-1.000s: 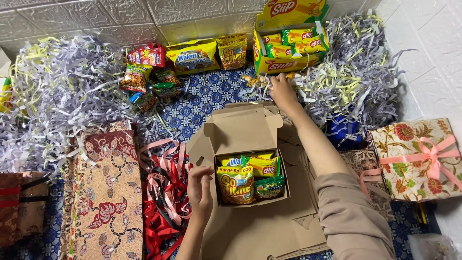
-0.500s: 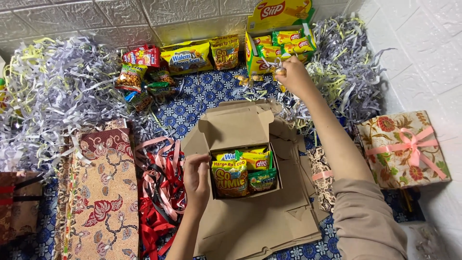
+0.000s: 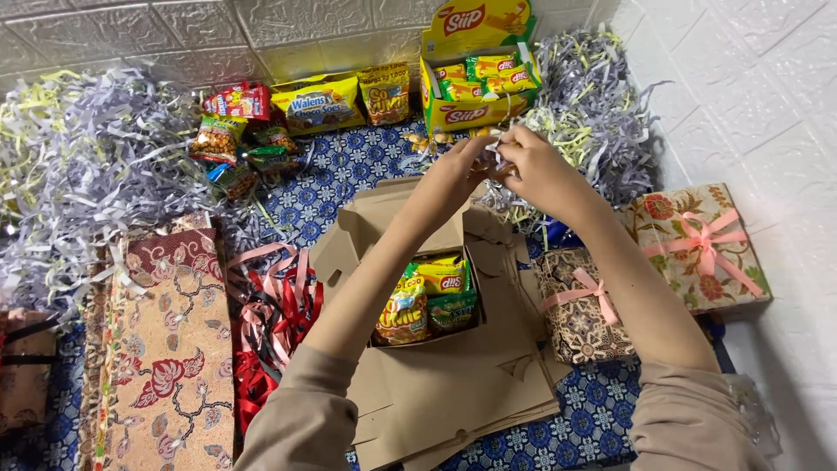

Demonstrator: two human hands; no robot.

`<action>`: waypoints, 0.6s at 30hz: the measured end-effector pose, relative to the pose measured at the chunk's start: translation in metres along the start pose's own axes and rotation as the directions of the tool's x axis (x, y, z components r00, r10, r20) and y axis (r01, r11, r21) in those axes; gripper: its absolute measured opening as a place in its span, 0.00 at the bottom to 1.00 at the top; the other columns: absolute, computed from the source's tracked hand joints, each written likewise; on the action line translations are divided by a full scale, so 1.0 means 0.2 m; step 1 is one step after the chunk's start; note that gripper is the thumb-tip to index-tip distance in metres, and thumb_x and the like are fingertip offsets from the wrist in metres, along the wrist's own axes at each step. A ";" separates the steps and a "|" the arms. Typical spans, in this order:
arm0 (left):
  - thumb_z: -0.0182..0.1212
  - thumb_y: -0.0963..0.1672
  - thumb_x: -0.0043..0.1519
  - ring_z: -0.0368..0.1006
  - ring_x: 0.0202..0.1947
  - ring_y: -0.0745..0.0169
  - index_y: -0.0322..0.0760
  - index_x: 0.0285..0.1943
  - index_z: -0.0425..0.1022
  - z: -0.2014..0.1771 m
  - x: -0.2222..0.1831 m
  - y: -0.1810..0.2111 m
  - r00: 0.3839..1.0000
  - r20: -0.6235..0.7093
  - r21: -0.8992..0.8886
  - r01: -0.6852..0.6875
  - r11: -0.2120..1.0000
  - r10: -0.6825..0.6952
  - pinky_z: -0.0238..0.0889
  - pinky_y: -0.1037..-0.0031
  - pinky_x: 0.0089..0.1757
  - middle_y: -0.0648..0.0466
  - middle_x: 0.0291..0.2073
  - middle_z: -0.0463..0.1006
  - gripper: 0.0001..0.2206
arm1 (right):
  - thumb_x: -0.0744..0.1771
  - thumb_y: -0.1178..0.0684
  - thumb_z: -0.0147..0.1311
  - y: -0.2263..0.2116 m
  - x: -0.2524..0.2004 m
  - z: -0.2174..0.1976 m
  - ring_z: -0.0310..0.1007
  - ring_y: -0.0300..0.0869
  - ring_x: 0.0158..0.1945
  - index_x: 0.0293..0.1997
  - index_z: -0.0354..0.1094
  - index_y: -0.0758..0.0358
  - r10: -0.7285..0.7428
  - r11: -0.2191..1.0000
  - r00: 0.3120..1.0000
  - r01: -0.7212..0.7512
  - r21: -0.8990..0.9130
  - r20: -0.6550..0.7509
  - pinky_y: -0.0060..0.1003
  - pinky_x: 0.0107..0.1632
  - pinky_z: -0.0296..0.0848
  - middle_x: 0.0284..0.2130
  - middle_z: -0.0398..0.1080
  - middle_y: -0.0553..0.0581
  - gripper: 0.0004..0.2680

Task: Packing a gift box with shredded paper filler, various snack packets, and a smaller decorative box.

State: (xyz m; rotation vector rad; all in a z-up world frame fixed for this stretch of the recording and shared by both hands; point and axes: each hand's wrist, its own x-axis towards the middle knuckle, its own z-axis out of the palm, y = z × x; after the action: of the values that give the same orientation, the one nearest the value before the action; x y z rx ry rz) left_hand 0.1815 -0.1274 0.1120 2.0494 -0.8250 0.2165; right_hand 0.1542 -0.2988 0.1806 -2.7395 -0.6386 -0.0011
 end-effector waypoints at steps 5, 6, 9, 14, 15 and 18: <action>0.58 0.39 0.59 0.77 0.26 0.51 0.36 0.40 0.73 0.04 0.09 0.06 0.993 0.053 0.054 -0.111 0.992 0.108 0.70 0.70 0.29 0.50 0.27 0.76 0.03 | 0.63 0.60 0.52 0.12 -0.18 -0.09 0.68 0.62 0.48 0.44 0.70 0.70 0.064 0.998 0.997 -0.064 -0.021 -0.033 0.47 0.44 0.74 0.46 0.64 0.64 0.09; 0.58 0.38 0.59 0.77 0.24 0.53 0.36 0.37 0.74 0.02 0.10 0.11 0.984 0.038 0.078 -0.176 0.981 0.173 0.71 0.70 0.30 0.50 0.24 0.77 0.02 | 0.63 0.60 0.52 0.17 -0.21 -0.09 0.69 0.63 0.47 0.44 0.70 0.71 0.072 0.996 0.996 -0.074 -0.043 -0.049 0.48 0.44 0.74 0.46 0.65 0.66 0.09; 0.53 0.39 0.61 0.76 0.25 0.51 0.37 0.37 0.73 -0.03 0.13 0.22 0.986 -0.032 -0.056 -0.164 0.985 0.163 0.70 0.68 0.31 0.50 0.24 0.77 0.03 | 0.62 0.59 0.54 0.35 -0.29 -0.08 0.69 0.62 0.47 0.45 0.71 0.66 0.110 0.990 0.991 -0.116 -0.075 -0.079 0.49 0.44 0.74 0.45 0.66 0.64 0.10; 0.57 0.36 0.57 0.76 0.25 0.66 0.39 0.39 0.76 0.10 0.25 0.22 0.975 -0.222 -0.202 -0.074 0.977 0.029 0.70 0.81 0.28 0.55 0.24 0.79 0.07 | 0.63 0.62 0.55 0.42 -0.35 -0.21 0.65 0.56 0.47 0.48 0.70 0.69 0.336 0.923 0.926 -0.360 -0.134 -0.174 0.46 0.49 0.71 0.45 0.64 0.66 0.10; 0.58 0.35 0.56 0.76 0.24 0.74 0.36 0.39 0.77 0.12 0.27 0.22 0.963 -0.266 -0.264 -0.041 0.964 -0.032 0.70 0.87 0.25 0.55 0.27 0.81 0.07 | 0.63 0.64 0.55 0.37 -0.35 -0.27 0.60 0.54 0.48 0.51 0.67 0.72 0.440 0.883 0.876 -0.462 -0.082 -0.198 0.47 0.54 0.68 0.44 0.63 0.68 0.11; 0.57 0.37 0.58 0.77 0.23 0.72 0.33 0.44 0.76 0.24 0.30 0.18 0.918 -0.254 -0.481 0.155 0.863 -0.306 0.74 0.86 0.25 0.52 0.26 0.82 0.07 | 0.65 0.63 0.56 0.52 -0.41 -0.27 0.59 0.53 0.46 0.47 0.69 0.75 0.393 0.872 0.851 -0.466 -0.153 -0.348 0.43 0.50 0.70 0.41 0.62 0.68 0.09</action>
State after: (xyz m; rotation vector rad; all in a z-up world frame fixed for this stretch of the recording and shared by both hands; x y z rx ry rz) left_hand 0.1975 -0.2074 0.1350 1.5931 -0.3693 0.1947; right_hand 0.1300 -0.4399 0.1936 -2.9537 0.0825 -0.4146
